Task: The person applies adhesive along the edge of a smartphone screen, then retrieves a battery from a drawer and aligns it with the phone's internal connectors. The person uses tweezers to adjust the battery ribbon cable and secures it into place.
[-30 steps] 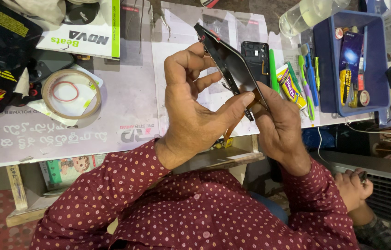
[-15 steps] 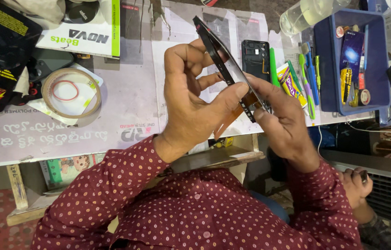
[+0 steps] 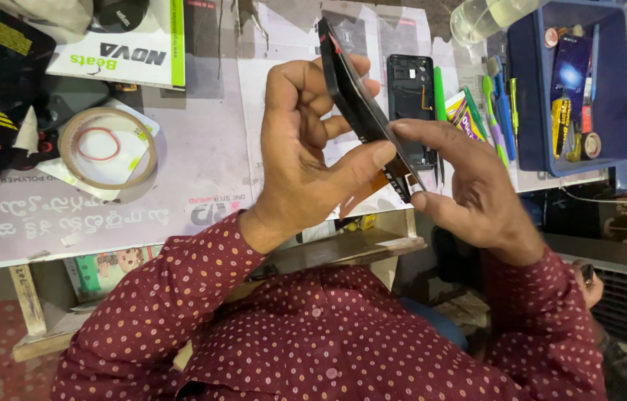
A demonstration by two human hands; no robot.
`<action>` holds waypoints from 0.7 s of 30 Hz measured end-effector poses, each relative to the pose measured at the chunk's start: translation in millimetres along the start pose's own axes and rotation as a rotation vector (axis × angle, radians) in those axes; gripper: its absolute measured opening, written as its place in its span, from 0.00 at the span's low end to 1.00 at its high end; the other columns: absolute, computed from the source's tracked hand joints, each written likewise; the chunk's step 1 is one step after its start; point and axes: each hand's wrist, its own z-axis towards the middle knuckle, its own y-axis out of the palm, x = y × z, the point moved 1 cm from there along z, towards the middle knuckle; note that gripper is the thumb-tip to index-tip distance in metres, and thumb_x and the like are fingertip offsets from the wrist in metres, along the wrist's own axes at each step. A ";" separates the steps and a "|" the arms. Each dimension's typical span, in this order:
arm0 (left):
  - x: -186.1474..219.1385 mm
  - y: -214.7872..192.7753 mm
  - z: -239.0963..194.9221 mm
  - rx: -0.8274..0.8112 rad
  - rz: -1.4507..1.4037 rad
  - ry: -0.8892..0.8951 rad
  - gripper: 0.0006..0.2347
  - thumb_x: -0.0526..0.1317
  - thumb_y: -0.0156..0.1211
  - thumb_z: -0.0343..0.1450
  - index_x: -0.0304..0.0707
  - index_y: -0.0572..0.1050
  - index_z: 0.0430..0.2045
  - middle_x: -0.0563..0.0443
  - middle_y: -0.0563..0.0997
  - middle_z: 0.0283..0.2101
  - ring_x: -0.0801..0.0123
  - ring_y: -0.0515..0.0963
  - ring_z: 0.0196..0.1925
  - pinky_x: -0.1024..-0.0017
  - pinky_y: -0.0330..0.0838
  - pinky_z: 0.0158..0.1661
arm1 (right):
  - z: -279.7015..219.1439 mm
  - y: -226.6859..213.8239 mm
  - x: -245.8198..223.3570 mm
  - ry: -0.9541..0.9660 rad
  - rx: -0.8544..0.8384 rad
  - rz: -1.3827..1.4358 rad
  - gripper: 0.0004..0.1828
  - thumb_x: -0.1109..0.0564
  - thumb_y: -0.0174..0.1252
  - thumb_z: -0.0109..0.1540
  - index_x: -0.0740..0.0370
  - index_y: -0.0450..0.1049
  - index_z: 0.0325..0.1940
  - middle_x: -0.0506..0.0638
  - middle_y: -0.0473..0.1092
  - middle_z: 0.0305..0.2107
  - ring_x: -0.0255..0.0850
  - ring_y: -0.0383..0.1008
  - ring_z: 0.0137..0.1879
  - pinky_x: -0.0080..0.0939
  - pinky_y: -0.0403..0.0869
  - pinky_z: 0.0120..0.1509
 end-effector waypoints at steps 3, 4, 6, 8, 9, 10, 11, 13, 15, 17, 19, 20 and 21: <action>1.5 -1.6 -1.0 -0.040 -0.070 -0.005 0.25 0.30 0.74 0.75 0.36 0.58 0.56 0.43 0.66 0.64 0.71 0.71 0.65 0.68 0.77 0.65 | -4.0 -4.0 -2.9 0.045 -0.010 0.081 0.37 0.60 0.63 0.57 0.65 0.66 0.71 0.59 0.68 0.66 0.47 0.67 0.74 0.47 0.64 0.81; 2.4 -1.9 -1.5 -0.046 -0.091 -0.016 0.25 0.30 0.74 0.75 0.36 0.59 0.57 0.44 0.66 0.64 0.71 0.71 0.65 0.69 0.76 0.65 | -5.5 -4.7 -3.3 0.067 -0.009 0.104 0.37 0.61 0.63 0.57 0.65 0.66 0.71 0.59 0.67 0.66 0.48 0.66 0.74 0.48 0.64 0.81; 4.8 -2.3 -1.5 -0.055 -0.124 -0.041 0.25 0.31 0.74 0.75 0.36 0.59 0.57 0.44 0.66 0.64 0.70 0.71 0.66 0.68 0.76 0.64 | -6.2 -6.3 -2.9 0.022 -0.027 0.086 0.37 0.60 0.65 0.58 0.64 0.65 0.72 0.61 0.67 0.67 0.49 0.66 0.75 0.50 0.64 0.83; 7.4 -2.0 -0.6 -0.057 -0.160 -0.075 0.26 0.33 0.74 0.74 0.36 0.59 0.57 0.43 0.67 0.65 0.68 0.71 0.66 0.68 0.75 0.65 | -7.0 -8.5 -2.1 -0.009 -0.041 0.066 0.37 0.59 0.66 0.59 0.64 0.65 0.72 0.62 0.67 0.67 0.50 0.67 0.76 0.52 0.65 0.84; 8.8 -1.8 -0.1 -0.054 -0.182 -0.096 0.26 0.34 0.75 0.73 0.36 0.59 0.58 0.42 0.67 0.66 0.67 0.71 0.66 0.67 0.74 0.66 | -7.4 -9.7 -1.9 -0.017 -0.046 0.055 0.37 0.58 0.66 0.59 0.64 0.65 0.72 0.62 0.67 0.67 0.50 0.67 0.76 0.52 0.66 0.84; 10.2 -1.7 1.1 -0.056 -0.194 -0.110 0.27 0.34 0.75 0.73 0.35 0.58 0.58 0.41 0.67 0.66 0.67 0.71 0.67 0.67 0.73 0.67 | -7.5 -11.0 -1.9 -0.026 -0.054 0.044 0.37 0.57 0.66 0.60 0.64 0.64 0.72 0.62 0.67 0.67 0.50 0.68 0.76 0.52 0.66 0.83; 11.6 -1.5 2.2 -0.057 -0.205 -0.123 0.27 0.35 0.75 0.72 0.35 0.58 0.58 0.41 0.67 0.67 0.66 0.71 0.67 0.66 0.72 0.68 | -7.8 -11.9 -2.2 -0.034 -0.054 0.040 0.37 0.57 0.66 0.60 0.64 0.65 0.72 0.63 0.67 0.67 0.50 0.68 0.75 0.52 0.67 0.83; 14.4 -1.5 3.8 -0.063 -0.221 -0.146 0.28 0.35 0.74 0.72 0.35 0.58 0.59 0.40 0.67 0.67 0.64 0.71 0.68 0.65 0.73 0.68 | -8.5 -13.0 -3.1 -0.051 -0.056 0.034 0.36 0.55 0.67 0.60 0.64 0.65 0.71 0.63 0.67 0.67 0.50 0.68 0.75 0.51 0.68 0.82; 16.6 -1.8 5.0 -0.053 -0.262 -0.184 0.29 0.36 0.74 0.72 0.34 0.58 0.60 0.39 0.66 0.67 0.63 0.71 0.69 0.63 0.74 0.68 | -11.0 -14.1 -5.5 -0.016 -0.040 0.012 0.37 0.54 0.67 0.59 0.63 0.66 0.71 0.62 0.68 0.66 0.49 0.69 0.74 0.50 0.70 0.79; 17.9 -1.2 6.5 -0.046 -0.282 -0.202 0.30 0.36 0.74 0.72 0.34 0.57 0.61 0.38 0.66 0.67 0.62 0.71 0.69 0.63 0.76 0.68 | -12.1 -14.7 -7.8 -0.019 -0.021 -0.045 0.37 0.51 0.68 0.59 0.63 0.66 0.70 0.61 0.69 0.66 0.49 0.70 0.73 0.48 0.71 0.77; 19.2 -1.1 6.7 -0.047 -0.269 -0.194 0.30 0.37 0.73 0.72 0.34 0.56 0.63 0.37 0.66 0.68 0.62 0.70 0.68 0.63 0.76 0.68 | -11.3 -13.9 -9.1 -0.061 -0.002 -0.134 0.38 0.49 0.69 0.58 0.63 0.67 0.69 0.60 0.70 0.65 0.48 0.71 0.71 0.47 0.72 0.75; 19.4 -1.2 6.6 -0.046 -0.263 -0.189 0.31 0.37 0.73 0.72 0.34 0.56 0.64 0.37 0.66 0.68 0.62 0.70 0.68 0.63 0.76 0.68 | -11.0 -13.9 -9.8 -0.065 0.006 -0.152 0.38 0.49 0.69 0.58 0.63 0.67 0.69 0.60 0.70 0.65 0.48 0.72 0.70 0.47 0.72 0.75; 19.4 -1.8 6.4 -0.045 -0.261 -0.187 0.31 0.37 0.73 0.72 0.34 0.56 0.64 0.37 0.66 0.68 0.61 0.70 0.68 0.63 0.76 0.68 | -10.9 -13.3 -10.4 -0.069 0.014 -0.170 0.38 0.48 0.69 0.58 0.63 0.67 0.68 0.60 0.70 0.65 0.48 0.72 0.70 0.46 0.71 0.75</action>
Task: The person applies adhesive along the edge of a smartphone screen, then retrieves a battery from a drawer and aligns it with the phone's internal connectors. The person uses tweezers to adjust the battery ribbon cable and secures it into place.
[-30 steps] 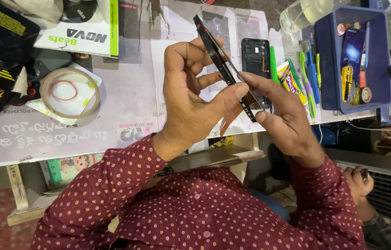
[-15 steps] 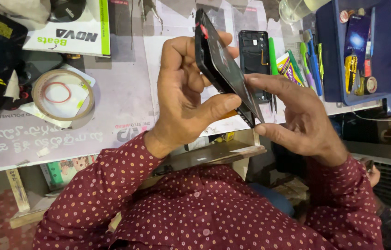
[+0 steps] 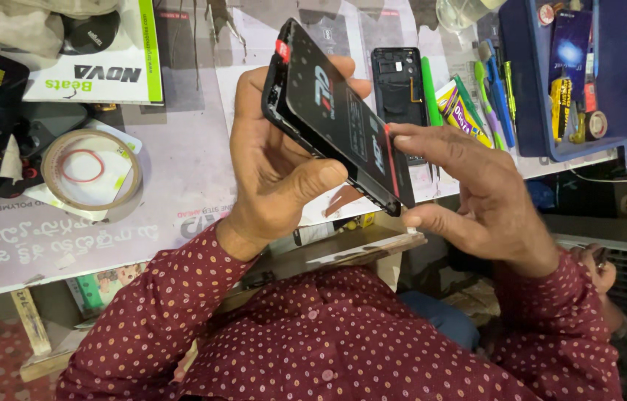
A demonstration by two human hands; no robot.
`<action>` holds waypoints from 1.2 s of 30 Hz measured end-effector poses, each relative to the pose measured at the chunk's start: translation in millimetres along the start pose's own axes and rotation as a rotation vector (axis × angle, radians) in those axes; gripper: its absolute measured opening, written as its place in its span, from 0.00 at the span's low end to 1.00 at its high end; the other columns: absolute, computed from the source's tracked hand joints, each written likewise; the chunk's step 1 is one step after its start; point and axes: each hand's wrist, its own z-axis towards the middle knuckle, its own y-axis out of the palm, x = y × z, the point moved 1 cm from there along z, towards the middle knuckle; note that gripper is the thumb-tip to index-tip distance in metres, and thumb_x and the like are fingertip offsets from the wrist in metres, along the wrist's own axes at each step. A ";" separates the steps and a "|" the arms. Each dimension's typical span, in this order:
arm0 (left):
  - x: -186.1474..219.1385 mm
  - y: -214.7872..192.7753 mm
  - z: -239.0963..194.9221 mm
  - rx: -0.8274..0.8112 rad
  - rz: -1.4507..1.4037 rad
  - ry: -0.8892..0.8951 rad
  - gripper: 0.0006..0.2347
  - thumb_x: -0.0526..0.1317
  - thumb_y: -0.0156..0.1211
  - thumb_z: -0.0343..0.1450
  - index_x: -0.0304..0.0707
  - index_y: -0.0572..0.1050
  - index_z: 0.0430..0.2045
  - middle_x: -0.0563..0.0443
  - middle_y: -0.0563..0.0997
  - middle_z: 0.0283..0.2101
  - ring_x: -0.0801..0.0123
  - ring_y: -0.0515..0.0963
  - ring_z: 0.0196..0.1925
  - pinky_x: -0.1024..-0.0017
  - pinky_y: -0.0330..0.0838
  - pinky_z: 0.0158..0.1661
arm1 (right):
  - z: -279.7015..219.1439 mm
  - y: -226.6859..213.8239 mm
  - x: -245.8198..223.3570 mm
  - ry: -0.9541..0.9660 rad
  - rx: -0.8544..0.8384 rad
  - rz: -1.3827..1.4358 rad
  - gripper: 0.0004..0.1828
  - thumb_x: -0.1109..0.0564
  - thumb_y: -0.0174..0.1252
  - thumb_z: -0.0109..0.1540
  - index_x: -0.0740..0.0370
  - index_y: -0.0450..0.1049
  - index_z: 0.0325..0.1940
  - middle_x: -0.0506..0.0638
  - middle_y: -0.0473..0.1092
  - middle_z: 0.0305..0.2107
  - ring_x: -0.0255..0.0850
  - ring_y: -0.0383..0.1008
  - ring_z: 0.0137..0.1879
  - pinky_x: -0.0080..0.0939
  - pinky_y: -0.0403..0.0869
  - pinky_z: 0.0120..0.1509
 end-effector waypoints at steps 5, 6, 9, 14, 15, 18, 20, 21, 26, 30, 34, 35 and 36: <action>-3.8 -2.0 -4.1 -0.016 -0.008 0.034 0.28 0.35 0.73 0.76 0.34 0.56 0.63 0.40 0.65 0.67 0.63 0.68 0.70 0.65 0.73 0.69 | 0.5 4.1 1.1 -0.038 0.043 -0.002 0.36 0.48 0.69 0.59 0.64 0.69 0.67 0.59 0.70 0.65 0.48 0.72 0.70 0.46 0.70 0.75; -5.1 -2.2 -4.4 -0.016 -0.003 0.038 0.28 0.35 0.73 0.76 0.35 0.56 0.63 0.40 0.65 0.67 0.64 0.68 0.70 0.64 0.74 0.70 | 0.5 4.8 1.8 -0.048 0.054 -0.017 0.36 0.48 0.69 0.59 0.64 0.69 0.67 0.59 0.70 0.64 0.48 0.72 0.69 0.46 0.70 0.74; -8.9 -3.4 -5.6 0.007 -0.002 0.044 0.27 0.33 0.73 0.74 0.35 0.57 0.61 0.40 0.65 0.66 0.64 0.69 0.69 0.63 0.75 0.70 | -0.9 7.7 4.2 -0.042 0.083 0.018 0.34 0.49 0.70 0.60 0.63 0.70 0.67 0.59 0.71 0.62 0.47 0.72 0.68 0.45 0.70 0.74; -14.8 -5.5 -7.1 -0.007 0.013 0.081 0.25 0.31 0.71 0.77 0.36 0.57 0.61 0.42 0.65 0.66 0.66 0.69 0.69 0.66 0.67 0.72 | -0.3 8.6 8.8 -0.065 0.071 -0.002 0.35 0.50 0.70 0.58 0.63 0.70 0.66 0.58 0.72 0.61 0.47 0.72 0.68 0.44 0.69 0.73; -15.5 -6.2 -7.1 -0.008 0.013 0.080 0.25 0.30 0.70 0.77 0.35 0.57 0.61 0.42 0.66 0.65 0.66 0.69 0.69 0.65 0.67 0.72 | -0.6 8.5 9.0 -0.064 0.068 -0.005 0.35 0.49 0.71 0.58 0.63 0.70 0.66 0.58 0.72 0.61 0.47 0.72 0.68 0.44 0.69 0.73; -15.0 -6.2 -7.4 -0.008 0.005 0.069 0.24 0.30 0.69 0.77 0.34 0.58 0.61 0.42 0.66 0.65 0.66 0.69 0.68 0.65 0.69 0.70 | 0.2 7.0 8.1 -0.056 0.054 -0.018 0.36 0.48 0.71 0.58 0.63 0.70 0.67 0.59 0.72 0.63 0.48 0.72 0.69 0.45 0.70 0.73; -13.4 -5.3 -6.8 -0.011 -0.005 0.055 0.23 0.31 0.69 0.77 0.34 0.58 0.60 0.41 0.66 0.64 0.66 0.69 0.68 0.65 0.71 0.70 | 1.2 5.7 7.2 -0.052 0.047 -0.039 0.38 0.46 0.71 0.57 0.63 0.70 0.67 0.59 0.71 0.63 0.48 0.72 0.69 0.46 0.70 0.74; -12.3 -4.8 -5.8 -0.016 -0.013 0.048 0.23 0.31 0.68 0.77 0.33 0.58 0.60 0.41 0.66 0.64 0.66 0.70 0.68 0.65 0.73 0.69 | 2.1 4.9 6.7 -0.051 0.046 -0.054 0.39 0.45 0.71 0.56 0.63 0.70 0.67 0.59 0.71 0.63 0.48 0.72 0.70 0.47 0.70 0.75; -5.1 0.4 -3.8 -0.012 -0.006 0.011 0.24 0.32 0.67 0.76 0.32 0.58 0.61 0.38 0.67 0.65 0.64 0.71 0.67 0.64 0.77 0.67 | 5.6 2.5 2.3 -0.041 0.015 -0.032 0.43 0.45 0.73 0.52 0.63 0.69 0.67 0.59 0.70 0.64 0.49 0.72 0.70 0.49 0.70 0.76; -6.2 2.1 -4.0 -0.024 -0.022 -0.014 0.24 0.32 0.67 0.76 0.32 0.57 0.61 0.36 0.67 0.68 0.63 0.70 0.68 0.63 0.77 0.67 | 4.2 3.0 0.2 -0.007 0.001 -0.034 0.42 0.47 0.73 0.52 0.64 0.69 0.67 0.59 0.71 0.63 0.50 0.72 0.69 0.49 0.71 0.74; -9.8 1.4 -5.1 -0.049 0.000 -0.022 0.24 0.32 0.69 0.76 0.32 0.58 0.60 0.37 0.67 0.68 0.63 0.70 0.69 0.63 0.76 0.69 | 4.7 3.7 3.3 -0.001 -0.004 -0.030 0.41 0.47 0.73 0.52 0.64 0.70 0.66 0.60 0.71 0.63 0.49 0.72 0.69 0.48 0.72 0.74; -10.8 1.0 -5.4 -0.059 0.016 -0.019 0.24 0.33 0.69 0.76 0.32 0.58 0.60 0.37 0.67 0.67 0.64 0.70 0.69 0.63 0.75 0.70 | 4.6 4.0 4.7 -0.010 -0.001 -0.026 0.40 0.47 0.73 0.53 0.63 0.70 0.66 0.60 0.71 0.62 0.48 0.73 0.69 0.48 0.72 0.75; -12.3 0.0 -4.5 -0.073 0.045 -0.010 0.24 0.33 0.70 0.76 0.32 0.58 0.60 0.38 0.66 0.67 0.64 0.70 0.69 0.64 0.75 0.71 | 4.7 4.5 6.5 -0.018 0.002 -0.022 0.40 0.48 0.74 0.53 0.63 0.71 0.66 0.59 0.71 0.62 0.48 0.73 0.69 0.48 0.71 0.75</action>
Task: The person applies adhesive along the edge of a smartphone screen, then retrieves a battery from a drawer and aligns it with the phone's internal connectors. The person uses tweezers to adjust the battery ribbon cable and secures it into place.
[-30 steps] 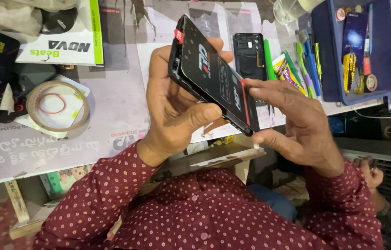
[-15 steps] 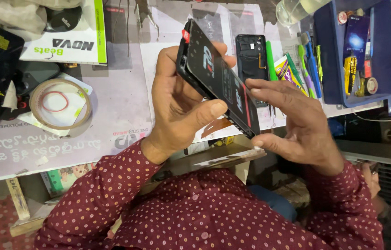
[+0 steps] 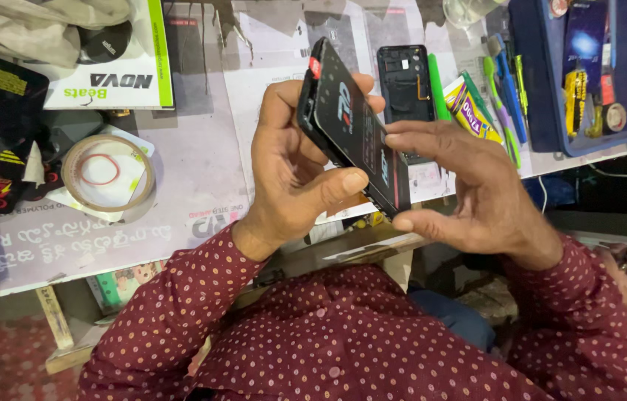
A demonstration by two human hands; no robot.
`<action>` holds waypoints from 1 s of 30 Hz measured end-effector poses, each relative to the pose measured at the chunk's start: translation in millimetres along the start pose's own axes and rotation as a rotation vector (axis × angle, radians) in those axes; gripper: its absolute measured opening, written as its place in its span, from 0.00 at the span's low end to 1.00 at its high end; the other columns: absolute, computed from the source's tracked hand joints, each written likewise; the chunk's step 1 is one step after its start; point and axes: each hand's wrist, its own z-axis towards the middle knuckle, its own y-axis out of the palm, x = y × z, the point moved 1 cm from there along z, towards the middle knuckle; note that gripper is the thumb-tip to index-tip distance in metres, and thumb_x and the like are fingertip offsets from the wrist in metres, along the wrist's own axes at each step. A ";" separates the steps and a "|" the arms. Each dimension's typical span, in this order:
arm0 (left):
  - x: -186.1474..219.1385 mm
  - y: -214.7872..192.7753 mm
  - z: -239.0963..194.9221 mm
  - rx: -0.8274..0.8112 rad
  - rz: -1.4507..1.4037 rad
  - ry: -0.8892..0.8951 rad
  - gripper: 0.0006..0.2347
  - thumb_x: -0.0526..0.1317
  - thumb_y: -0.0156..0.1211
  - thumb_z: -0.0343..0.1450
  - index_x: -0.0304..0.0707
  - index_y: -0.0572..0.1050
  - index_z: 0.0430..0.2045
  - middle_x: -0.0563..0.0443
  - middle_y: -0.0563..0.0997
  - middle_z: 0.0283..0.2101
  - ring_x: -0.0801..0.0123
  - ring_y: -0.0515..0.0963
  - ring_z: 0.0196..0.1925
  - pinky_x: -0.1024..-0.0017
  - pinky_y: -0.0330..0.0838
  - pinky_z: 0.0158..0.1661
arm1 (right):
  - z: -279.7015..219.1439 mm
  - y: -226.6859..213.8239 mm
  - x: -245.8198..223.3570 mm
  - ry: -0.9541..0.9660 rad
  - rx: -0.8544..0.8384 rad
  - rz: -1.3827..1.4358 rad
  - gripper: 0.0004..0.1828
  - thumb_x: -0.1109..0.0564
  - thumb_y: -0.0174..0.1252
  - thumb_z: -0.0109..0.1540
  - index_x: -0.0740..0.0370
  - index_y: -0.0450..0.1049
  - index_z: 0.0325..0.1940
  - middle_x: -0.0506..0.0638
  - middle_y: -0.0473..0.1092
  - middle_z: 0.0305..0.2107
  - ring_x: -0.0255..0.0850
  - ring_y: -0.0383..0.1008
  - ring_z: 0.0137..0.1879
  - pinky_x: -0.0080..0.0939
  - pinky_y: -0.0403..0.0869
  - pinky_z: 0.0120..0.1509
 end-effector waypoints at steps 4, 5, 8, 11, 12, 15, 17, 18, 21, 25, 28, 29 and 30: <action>-6.0 0.3 -0.2 0.000 0.019 -0.001 0.25 0.34 0.73 0.74 0.34 0.59 0.58 0.39 0.67 0.66 0.65 0.70 0.68 0.66 0.71 0.70 | -0.1 1.1 5.1 0.012 0.009 0.029 0.39 0.49 0.74 0.52 0.63 0.72 0.65 0.59 0.72 0.61 0.47 0.72 0.68 0.46 0.72 0.75; -7.0 0.5 -0.3 0.007 0.019 -0.012 0.26 0.34 0.74 0.73 0.34 0.59 0.58 0.38 0.67 0.66 0.66 0.70 0.68 0.66 0.71 0.69 | 0.8 0.9 6.4 0.004 0.008 0.044 0.39 0.50 0.74 0.52 0.63 0.71 0.65 0.58 0.72 0.60 0.46 0.73 0.68 0.45 0.72 0.75; -9.0 0.6 -0.6 0.021 0.026 -0.056 0.27 0.34 0.75 0.71 0.34 0.60 0.57 0.37 0.68 0.67 0.65 0.70 0.67 0.66 0.73 0.69 | 1.7 -1.2 10.8 0.002 -0.001 0.090 0.40 0.51 0.74 0.52 0.64 0.70 0.66 0.57 0.72 0.59 0.43 0.74 0.65 0.43 0.72 0.73; -9.8 1.0 0.3 0.007 0.033 -0.058 0.25 0.34 0.75 0.74 0.33 0.61 0.58 0.39 0.67 0.66 0.67 0.71 0.67 0.67 0.71 0.68 | 2.2 -4.9 16.2 0.013 -0.021 0.136 0.41 0.52 0.73 0.52 0.65 0.69 0.67 0.57 0.72 0.58 0.42 0.73 0.61 0.41 0.72 0.68; -10.4 1.8 0.5 0.018 0.043 -0.068 0.25 0.34 0.74 0.74 0.33 0.61 0.58 0.39 0.68 0.66 0.66 0.71 0.67 0.67 0.72 0.67 | 2.4 -5.4 18.0 0.004 -0.023 0.148 0.42 0.52 0.72 0.52 0.65 0.69 0.68 0.56 0.71 0.57 0.41 0.73 0.59 0.41 0.72 0.67; -9.0 3.0 2.1 0.075 0.072 -0.129 0.26 0.36 0.74 0.71 0.32 0.61 0.58 0.36 0.69 0.65 0.63 0.74 0.66 0.65 0.74 0.67 | 6.2 -6.5 24.3 -0.029 -0.033 0.145 0.43 0.53 0.71 0.51 0.66 0.68 0.69 0.54 0.72 0.53 0.41 0.72 0.58 0.41 0.71 0.66; -8.4 5.3 3.8 0.093 0.083 -0.138 0.26 0.36 0.74 0.72 0.32 0.62 0.57 0.36 0.70 0.66 0.64 0.75 0.65 0.65 0.75 0.68 | 9.6 -8.0 28.6 -0.039 -0.057 0.185 0.44 0.54 0.70 0.51 0.66 0.67 0.70 0.54 0.72 0.54 0.41 0.72 0.60 0.42 0.70 0.68; -8.6 6.6 4.8 0.089 0.086 -0.123 0.25 0.36 0.74 0.73 0.32 0.62 0.57 0.37 0.70 0.66 0.65 0.74 0.64 0.66 0.75 0.68 | 12.3 -8.1 31.3 -0.038 -0.078 0.233 0.44 0.55 0.69 0.51 0.66 0.66 0.71 0.54 0.71 0.56 0.41 0.72 0.62 0.42 0.69 0.69; -6.3 6.5 7.9 0.102 0.171 -0.137 0.23 0.36 0.73 0.75 0.31 0.63 0.57 0.37 0.72 0.65 0.69 0.75 0.58 0.70 0.76 0.65 | 14.9 -6.2 36.7 0.062 -0.126 0.442 0.46 0.57 0.66 0.52 0.69 0.60 0.73 0.56 0.68 0.61 0.42 0.68 0.67 0.43 0.67 0.72; -8.9 5.2 15.5 0.184 0.187 -0.201 0.22 0.37 0.71 0.73 0.31 0.65 0.57 0.42 0.76 0.58 0.73 0.78 0.55 0.74 0.75 0.60 | 19.9 -3.4 47.8 0.148 -0.198 0.707 0.48 0.57 0.67 0.57 0.69 0.56 0.78 0.56 0.65 0.67 0.42 0.68 0.69 0.44 0.70 0.70; -12.8 3.4 19.3 0.232 0.159 -0.290 0.18 0.35 0.72 0.74 0.30 0.66 0.49 0.49 0.74 0.45 0.76 0.74 0.44 0.76 0.75 0.50 | 22.8 -0.1 58.6 0.199 -0.233 0.808 0.52 0.56 0.69 0.55 0.69 0.53 0.79 0.57 0.66 0.65 0.44 0.69 0.68 0.46 0.71 0.68; -15.0 3.0 20.5 0.245 0.158 -0.323 0.17 0.35 0.72 0.73 0.30 0.66 0.47 0.50 0.74 0.42 0.77 0.73 0.41 0.77 0.75 0.47 | 22.3 0.0 61.8 0.199 -0.239 0.819 0.54 0.55 0.69 0.54 0.68 0.50 0.80 0.58 0.66 0.65 0.45 0.69 0.67 0.46 0.72 0.68; -16.5 2.1 21.5 0.252 0.174 -0.361 0.16 0.35 0.71 0.72 0.31 0.67 0.46 0.51 0.74 0.41 0.77 0.74 0.40 0.77 0.75 0.45 | 21.5 0.6 64.3 0.199 -0.245 0.830 0.57 0.55 0.70 0.53 0.68 0.48 0.81 0.59 0.66 0.64 0.45 0.70 0.67 0.46 0.72 0.68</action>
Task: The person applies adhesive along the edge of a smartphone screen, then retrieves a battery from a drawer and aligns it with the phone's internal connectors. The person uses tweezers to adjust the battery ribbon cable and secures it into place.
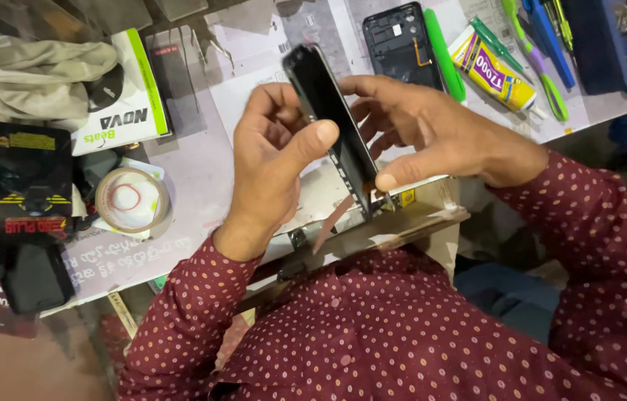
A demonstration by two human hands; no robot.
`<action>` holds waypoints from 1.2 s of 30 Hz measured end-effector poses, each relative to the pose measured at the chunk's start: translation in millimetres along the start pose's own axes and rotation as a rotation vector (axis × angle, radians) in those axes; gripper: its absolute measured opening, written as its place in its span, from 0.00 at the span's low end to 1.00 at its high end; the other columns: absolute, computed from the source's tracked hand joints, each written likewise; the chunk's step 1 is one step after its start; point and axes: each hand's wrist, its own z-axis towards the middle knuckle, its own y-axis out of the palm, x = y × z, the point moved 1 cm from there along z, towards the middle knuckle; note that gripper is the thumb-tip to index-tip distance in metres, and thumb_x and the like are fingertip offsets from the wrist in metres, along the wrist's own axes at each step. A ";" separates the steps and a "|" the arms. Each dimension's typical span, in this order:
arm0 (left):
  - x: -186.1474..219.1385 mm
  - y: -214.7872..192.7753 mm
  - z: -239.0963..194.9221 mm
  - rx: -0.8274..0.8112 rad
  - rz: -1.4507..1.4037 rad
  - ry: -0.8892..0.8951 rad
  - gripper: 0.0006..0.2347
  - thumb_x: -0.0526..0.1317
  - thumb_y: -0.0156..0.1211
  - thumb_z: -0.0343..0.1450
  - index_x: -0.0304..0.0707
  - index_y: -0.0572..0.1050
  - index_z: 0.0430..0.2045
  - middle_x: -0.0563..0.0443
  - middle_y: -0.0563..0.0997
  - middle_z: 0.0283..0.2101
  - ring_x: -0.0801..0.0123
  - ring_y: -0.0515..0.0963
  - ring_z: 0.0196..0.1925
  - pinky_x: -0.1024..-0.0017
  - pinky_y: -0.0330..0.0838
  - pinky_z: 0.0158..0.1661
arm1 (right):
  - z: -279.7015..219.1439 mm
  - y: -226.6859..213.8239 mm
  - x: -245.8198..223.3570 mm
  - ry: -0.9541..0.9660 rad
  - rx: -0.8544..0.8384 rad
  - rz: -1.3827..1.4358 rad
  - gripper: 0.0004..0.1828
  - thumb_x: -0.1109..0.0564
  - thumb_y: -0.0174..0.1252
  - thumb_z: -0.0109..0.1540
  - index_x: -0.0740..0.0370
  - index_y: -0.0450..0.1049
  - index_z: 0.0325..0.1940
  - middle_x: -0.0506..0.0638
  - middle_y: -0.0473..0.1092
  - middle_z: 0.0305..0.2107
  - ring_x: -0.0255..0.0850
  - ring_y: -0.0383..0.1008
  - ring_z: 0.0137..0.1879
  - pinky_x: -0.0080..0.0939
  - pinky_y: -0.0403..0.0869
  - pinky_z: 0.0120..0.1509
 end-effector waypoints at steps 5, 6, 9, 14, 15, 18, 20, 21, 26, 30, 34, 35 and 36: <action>-9.4 4.7 5.9 0.020 0.059 -0.110 0.16 0.35 0.71 0.69 0.31 0.68 0.43 0.53 0.75 0.36 0.78 0.75 0.35 0.77 0.76 0.37 | -2.3 -4.4 6.6 0.024 -0.040 0.145 0.64 0.55 0.71 0.53 0.66 0.36 0.83 0.62 0.63 0.65 0.46 0.69 0.68 0.48 0.70 0.71; -10.9 6.2 6.6 0.012 0.062 -0.128 0.17 0.35 0.71 0.68 0.30 0.68 0.43 0.52 0.75 0.36 0.77 0.75 0.35 0.77 0.76 0.37 | -3.3 -5.5 7.4 0.056 -0.033 0.147 0.65 0.55 0.71 0.53 0.64 0.35 0.83 0.61 0.64 0.64 0.46 0.70 0.66 0.48 0.71 0.69; -13.4 8.6 7.6 -0.020 0.103 -0.178 0.17 0.35 0.72 0.67 0.29 0.69 0.44 0.49 0.78 0.37 0.75 0.78 0.36 0.75 0.78 0.38 | -3.6 -8.6 10.8 0.106 -0.021 0.081 0.67 0.54 0.72 0.51 0.59 0.33 0.83 0.60 0.67 0.57 0.45 0.73 0.58 0.45 0.74 0.62; -16.6 10.5 11.2 -0.066 0.119 -0.239 0.18 0.36 0.72 0.66 0.30 0.68 0.44 0.47 0.79 0.40 0.72 0.81 0.39 0.73 0.80 0.40 | -6.8 -16.2 13.5 0.185 0.053 -0.109 0.70 0.54 0.73 0.49 0.53 0.32 0.83 0.57 0.71 0.45 0.41 0.78 0.45 0.38 0.78 0.49; -18.7 11.2 11.6 -0.067 0.122 -0.249 0.18 0.36 0.71 0.66 0.30 0.68 0.43 0.46 0.80 0.40 0.71 0.81 0.39 0.73 0.81 0.40 | -6.6 -16.3 14.6 0.186 0.058 -0.179 0.70 0.53 0.73 0.49 0.53 0.33 0.83 0.56 0.71 0.44 0.40 0.78 0.44 0.37 0.78 0.48; -23.1 11.7 14.1 -0.070 0.134 -0.265 0.18 0.35 0.72 0.67 0.29 0.68 0.44 0.44 0.80 0.41 0.70 0.81 0.39 0.72 0.79 0.40 | -6.4 -15.3 18.0 0.194 0.084 -0.222 0.68 0.53 0.74 0.48 0.51 0.36 0.82 0.55 0.70 0.43 0.39 0.78 0.44 0.36 0.79 0.48; -25.1 12.0 15.5 -0.076 0.148 -0.266 0.18 0.35 0.72 0.67 0.29 0.68 0.45 0.43 0.81 0.42 0.70 0.81 0.40 0.73 0.78 0.40 | -6.6 -15.7 20.3 0.199 0.111 -0.259 0.67 0.52 0.75 0.47 0.50 0.39 0.82 0.55 0.71 0.43 0.39 0.79 0.44 0.37 0.79 0.48; -25.0 11.6 16.6 -0.078 0.159 -0.260 0.18 0.35 0.72 0.67 0.29 0.68 0.44 0.43 0.81 0.42 0.70 0.81 0.40 0.73 0.78 0.41 | -6.2 -16.4 20.9 0.198 0.125 -0.312 0.67 0.51 0.75 0.47 0.50 0.41 0.81 0.54 0.71 0.44 0.40 0.79 0.44 0.38 0.78 0.48; -22.3 11.3 17.4 -0.090 0.135 -0.248 0.17 0.35 0.71 0.66 0.30 0.68 0.42 0.45 0.80 0.43 0.67 0.85 0.44 0.72 0.80 0.46 | -3.3 -15.9 21.5 0.135 0.148 -0.325 0.65 0.49 0.76 0.47 0.52 0.43 0.80 0.56 0.70 0.46 0.42 0.80 0.48 0.42 0.81 0.54; -20.4 11.4 20.7 -0.119 0.189 -0.180 0.17 0.35 0.71 0.67 0.30 0.69 0.44 0.46 0.80 0.43 0.69 0.82 0.46 0.72 0.79 0.51 | -0.8 -15.8 18.4 0.103 0.161 -0.377 0.64 0.51 0.74 0.49 0.53 0.41 0.80 0.57 0.70 0.48 0.43 0.80 0.49 0.43 0.81 0.55; -21.4 8.7 21.2 -0.136 0.196 -0.153 0.18 0.34 0.72 0.68 0.29 0.69 0.47 0.46 0.78 0.44 0.70 0.79 0.47 0.72 0.77 0.52 | -1.0 -13.0 19.0 0.065 0.179 -0.327 0.61 0.54 0.72 0.51 0.54 0.40 0.80 0.57 0.69 0.52 0.44 0.80 0.50 0.43 0.81 0.56; -21.4 8.1 21.4 -0.143 0.160 -0.134 0.19 0.34 0.72 0.68 0.30 0.68 0.48 0.46 0.78 0.46 0.70 0.78 0.49 0.72 0.76 0.53 | -1.8 -13.2 19.3 0.069 0.193 -0.330 0.61 0.55 0.71 0.52 0.54 0.40 0.80 0.57 0.70 0.52 0.44 0.80 0.51 0.43 0.81 0.55; -20.7 7.3 21.4 -0.151 0.123 -0.114 0.19 0.34 0.71 0.69 0.30 0.68 0.49 0.47 0.78 0.49 0.70 0.78 0.51 0.72 0.76 0.55 | -2.8 -13.4 19.3 0.074 0.207 -0.334 0.61 0.56 0.71 0.52 0.54 0.41 0.80 0.57 0.70 0.52 0.44 0.80 0.52 0.43 0.81 0.55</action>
